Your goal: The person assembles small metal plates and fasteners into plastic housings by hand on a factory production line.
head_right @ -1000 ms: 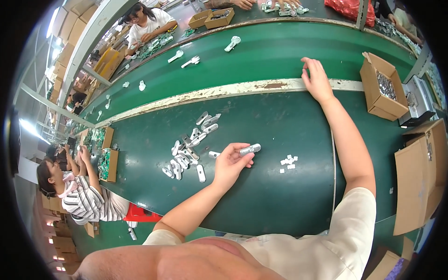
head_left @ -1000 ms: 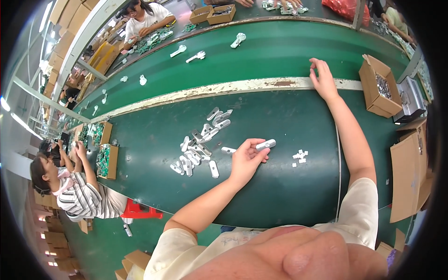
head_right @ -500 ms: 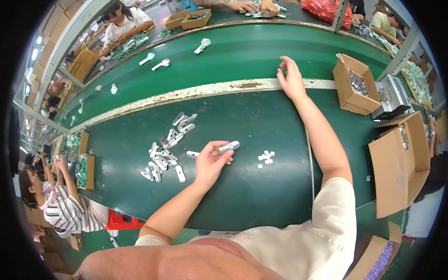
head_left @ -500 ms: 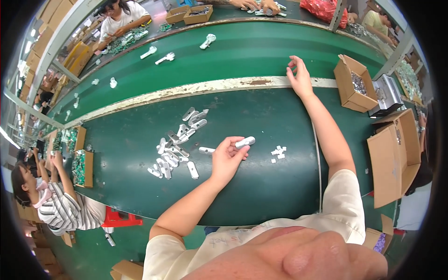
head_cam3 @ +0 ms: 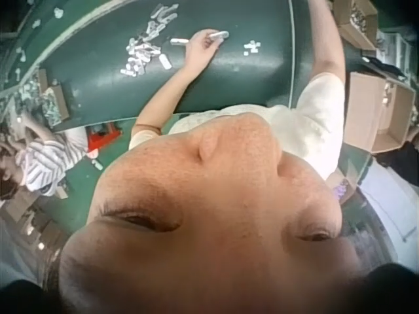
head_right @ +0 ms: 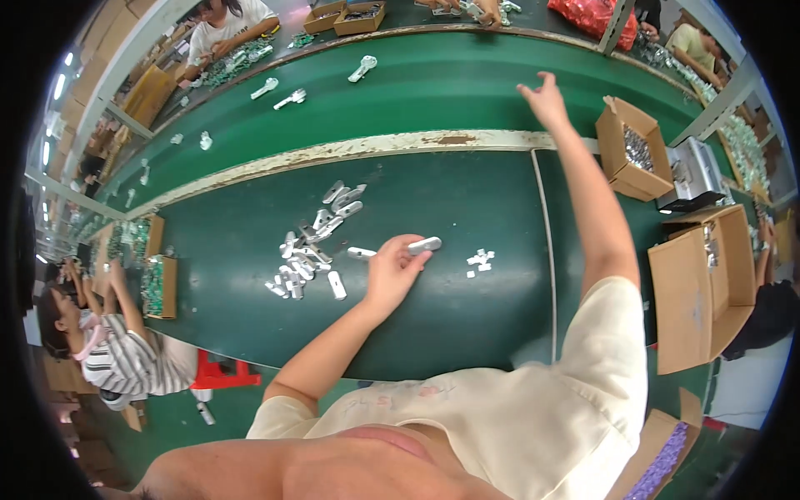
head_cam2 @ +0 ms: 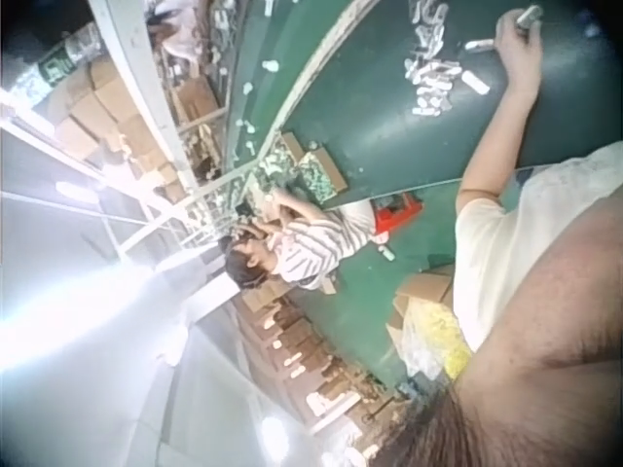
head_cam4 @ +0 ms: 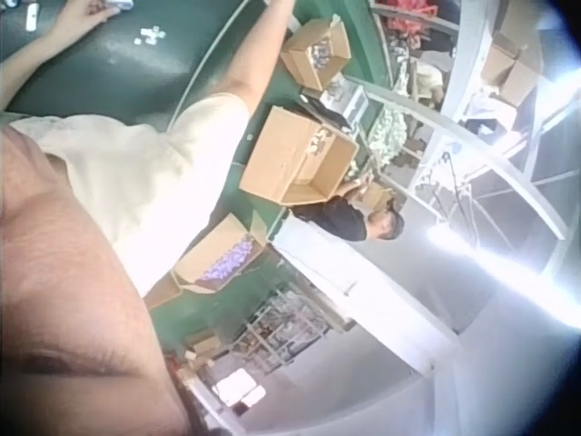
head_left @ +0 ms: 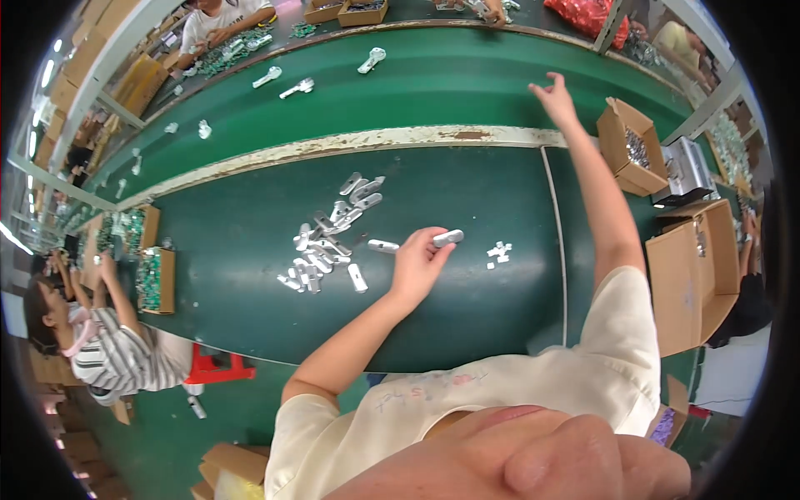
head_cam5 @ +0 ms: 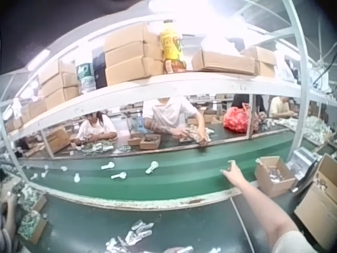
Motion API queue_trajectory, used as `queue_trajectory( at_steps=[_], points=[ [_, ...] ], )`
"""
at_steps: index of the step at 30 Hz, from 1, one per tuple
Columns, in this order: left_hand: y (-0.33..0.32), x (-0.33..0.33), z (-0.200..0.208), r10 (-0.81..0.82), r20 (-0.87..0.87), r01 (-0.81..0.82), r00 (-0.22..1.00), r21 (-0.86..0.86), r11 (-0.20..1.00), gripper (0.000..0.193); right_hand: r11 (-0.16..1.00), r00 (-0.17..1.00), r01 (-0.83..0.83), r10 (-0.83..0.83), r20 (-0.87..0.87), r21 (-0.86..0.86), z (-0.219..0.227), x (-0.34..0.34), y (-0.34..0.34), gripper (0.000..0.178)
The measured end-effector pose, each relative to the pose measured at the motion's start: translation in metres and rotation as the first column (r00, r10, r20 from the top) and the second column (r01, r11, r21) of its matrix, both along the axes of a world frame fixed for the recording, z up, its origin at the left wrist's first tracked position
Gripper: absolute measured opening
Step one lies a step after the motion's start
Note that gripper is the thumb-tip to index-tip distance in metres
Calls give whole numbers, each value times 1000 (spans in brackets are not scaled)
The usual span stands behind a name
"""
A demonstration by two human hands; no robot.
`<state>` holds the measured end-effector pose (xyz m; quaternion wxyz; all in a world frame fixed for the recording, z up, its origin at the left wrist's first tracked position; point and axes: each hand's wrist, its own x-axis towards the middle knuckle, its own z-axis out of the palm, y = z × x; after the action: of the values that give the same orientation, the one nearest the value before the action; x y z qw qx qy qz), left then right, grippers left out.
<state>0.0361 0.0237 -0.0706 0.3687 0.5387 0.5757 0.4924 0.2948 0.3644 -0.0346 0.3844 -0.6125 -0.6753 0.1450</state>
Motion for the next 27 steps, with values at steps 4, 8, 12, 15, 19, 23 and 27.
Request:
queue_trajectory(
  at_steps=[4, 8, 12, 15, 19, 23, 27],
  points=[
    [-5, 4, 14, -42, -321, 56, 946, 37, 998, 24, 984, 988, 124, -111, 104, -129, 11, 21, 25, 61],
    [-13, 3, 13, 0, -324, 44, 946, 129, 991, 24, 985, 977, 113, -86, 195, -128, -2, 26, 35, 52],
    [-26, -9, 28, 66, -268, -69, 961, -4, 998, 22, 996, 996, 70, -68, 55, -49, -10, 12, 30, 32],
    [-34, -19, 28, 167, -202, -164, 965, 34, 986, 22, 984, 1000, 29, -31, -6, -178, -1, 3, 33, 49],
    [-47, -30, 34, 248, -236, -264, 940, -40, 964, 23, 958, 965, 20, 57, 256, -287, 5, -57, 45, 101],
    [-52, -28, 33, 273, -178, -293, 945, -98, 951, 24, 904, 969, -120, 196, 149, -410, 7, -106, 116, 121],
    [-59, -30, 29, 363, -168, -375, 917, -50, 926, 22, 806, 957, 108, 76, 282, -582, -8, -160, 150, 116]
  ],
)
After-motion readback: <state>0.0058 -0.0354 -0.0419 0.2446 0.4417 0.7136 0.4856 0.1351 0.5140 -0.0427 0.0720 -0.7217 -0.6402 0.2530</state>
